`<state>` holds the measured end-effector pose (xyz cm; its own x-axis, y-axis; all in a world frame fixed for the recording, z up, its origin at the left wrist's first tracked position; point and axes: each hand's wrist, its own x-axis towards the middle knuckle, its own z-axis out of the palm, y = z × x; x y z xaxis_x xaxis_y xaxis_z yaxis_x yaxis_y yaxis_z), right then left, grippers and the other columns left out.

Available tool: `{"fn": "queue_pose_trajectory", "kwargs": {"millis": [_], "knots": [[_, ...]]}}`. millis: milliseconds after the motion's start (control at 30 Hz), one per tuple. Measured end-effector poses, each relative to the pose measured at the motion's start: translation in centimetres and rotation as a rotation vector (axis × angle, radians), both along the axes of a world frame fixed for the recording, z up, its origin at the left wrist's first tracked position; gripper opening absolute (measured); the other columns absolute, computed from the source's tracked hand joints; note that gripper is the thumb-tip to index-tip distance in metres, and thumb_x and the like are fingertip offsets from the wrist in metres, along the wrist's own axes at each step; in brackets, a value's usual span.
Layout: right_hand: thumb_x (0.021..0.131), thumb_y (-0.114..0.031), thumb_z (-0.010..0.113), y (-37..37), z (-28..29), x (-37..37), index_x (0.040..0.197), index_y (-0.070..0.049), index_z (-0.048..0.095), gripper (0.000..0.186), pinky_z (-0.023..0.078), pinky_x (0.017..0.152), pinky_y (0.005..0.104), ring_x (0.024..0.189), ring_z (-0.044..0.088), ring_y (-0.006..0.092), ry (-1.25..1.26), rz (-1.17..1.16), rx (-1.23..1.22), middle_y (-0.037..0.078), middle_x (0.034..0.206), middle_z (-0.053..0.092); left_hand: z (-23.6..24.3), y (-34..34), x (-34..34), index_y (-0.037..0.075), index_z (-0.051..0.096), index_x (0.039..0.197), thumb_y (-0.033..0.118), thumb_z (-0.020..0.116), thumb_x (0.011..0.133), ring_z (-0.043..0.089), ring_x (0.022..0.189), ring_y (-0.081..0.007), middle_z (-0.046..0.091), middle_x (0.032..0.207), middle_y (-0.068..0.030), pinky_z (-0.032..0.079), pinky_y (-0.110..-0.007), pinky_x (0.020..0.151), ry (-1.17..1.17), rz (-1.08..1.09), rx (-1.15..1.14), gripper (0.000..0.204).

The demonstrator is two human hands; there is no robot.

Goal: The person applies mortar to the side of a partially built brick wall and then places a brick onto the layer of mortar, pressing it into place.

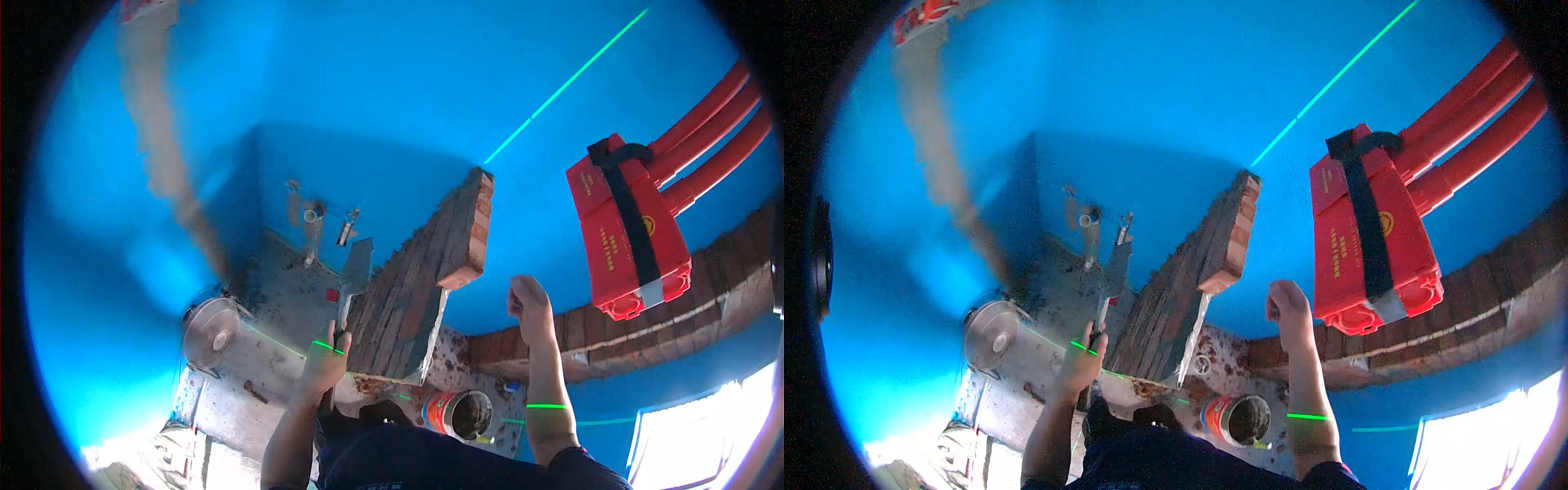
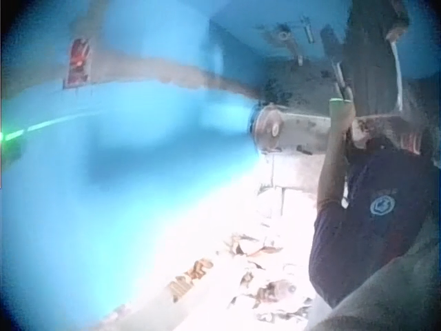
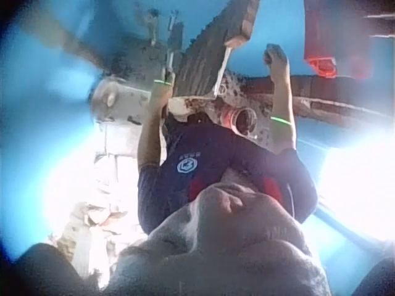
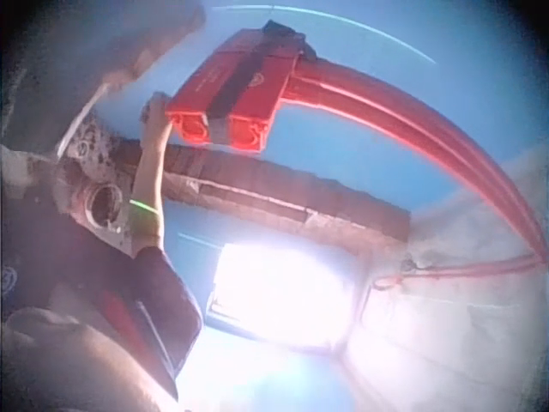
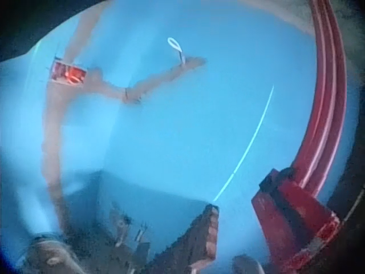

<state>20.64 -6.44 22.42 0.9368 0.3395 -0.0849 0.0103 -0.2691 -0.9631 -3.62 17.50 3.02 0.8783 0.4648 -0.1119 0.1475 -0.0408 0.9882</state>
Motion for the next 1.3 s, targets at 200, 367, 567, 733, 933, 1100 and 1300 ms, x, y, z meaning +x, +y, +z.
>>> {"fn": "queue_pose_trajectory", "kwargs": {"millis": [200,367,567,733,933,1100,1300], "knots": [[0.089,-0.033,0.061,3.8,-2.7,3.3,0.092,-0.008,0.054,0.026,0.038,0.051,0.0224,0.061,0.047,0.0079,0.119,-0.157,-0.030,0.000,0.073,0.048,-4.3,-0.4,1.6,0.001,0.051,0.117,0.013,0.053,0.088,0.059,0.066,-0.0364,0.059,0.106,-0.0254,0.048,-0.046,0.057,-0.255,0.027,0.639,0.031],[0.090,-0.039,0.060,5.0,-3.2,4.7,0.089,-0.005,0.051,0.035,0.033,0.043,0.0212,0.054,0.042,0.0066,0.157,-0.109,-0.131,-0.001,0.067,0.045,1.5,-0.3,3.0,0.002,0.041,0.131,0.018,0.053,0.093,0.045,0.046,-0.0104,0.047,0.059,-0.0007,0.040,-0.027,0.043,0.002,-0.152,-0.582,0.043],[0.090,-0.041,0.060,5.8,-4.4,4.9,0.091,-0.003,0.051,0.039,0.031,0.043,0.0219,0.052,0.039,0.0061,0.205,-0.101,-0.087,-0.001,0.068,0.046,3.5,0.2,5.2,0.009,0.046,0.080,0.015,0.051,0.091,0.042,0.042,-0.0086,0.044,0.056,0.0008,0.034,-0.025,0.038,-0.060,-0.361,-0.911,0.014],[0.089,-0.042,0.061,6.3,-4.5,4.5,0.091,-0.004,0.052,0.039,0.030,0.043,0.0222,0.052,0.039,0.0063,0.241,-0.167,-0.092,0.000,0.067,0.047,3.7,-1.6,6.8,0.010,0.043,0.078,0.015,0.050,0.092,0.040,0.039,-0.0110,0.044,0.052,-0.0010,0.032,-0.026,0.036,-0.012,-0.301,-0.815,0.016],[0.089,-0.041,0.061,6.1,-4.7,4.7,0.089,-0.005,0.051,0.038,0.028,0.042,0.0227,0.051,0.037,0.0060,0.241,-0.151,-0.023,0.000,0.065,0.046,4.2,-2.6,7.8,0.005,0.047,0.076,0.014,0.051,0.090,0.045,0.039,-0.0110,0.046,0.052,-0.0014,0.034,-0.027,0.036,-0.016,-0.257,-0.809,0.017],[0.091,-0.040,0.059,6.4,-4.3,4.4,0.094,-0.005,0.055,0.036,0.031,0.044,0.0212,0.056,0.040,0.0056,0.285,-0.148,-0.035,-0.001,0.072,0.048,4.1,-3.1,8.4,0.009,0.043,0.078,0.019,0.049,0.093,0.041,0.038,-0.0131,0.044,0.051,-0.0033,0.033,-0.028,0.037,-0.042,-0.298,-0.793,0.019],[0.091,-0.041,0.058,6.3,-4.5,4.6,0.095,-0.005,0.057,0.036,0.032,0.041,0.0210,0.052,0.042,0.0062,0.280,-0.198,-0.053,0.000,0.069,0.050,5.3,-3.0,10.1,0.006,0.042,0.080,0.016,0.048,0.091,0.044,0.038,-0.0136,0.045,0.056,-0.0047,0.034,-0.028,0.036,-0.033,-0.286,-0.835,0.016]]}}
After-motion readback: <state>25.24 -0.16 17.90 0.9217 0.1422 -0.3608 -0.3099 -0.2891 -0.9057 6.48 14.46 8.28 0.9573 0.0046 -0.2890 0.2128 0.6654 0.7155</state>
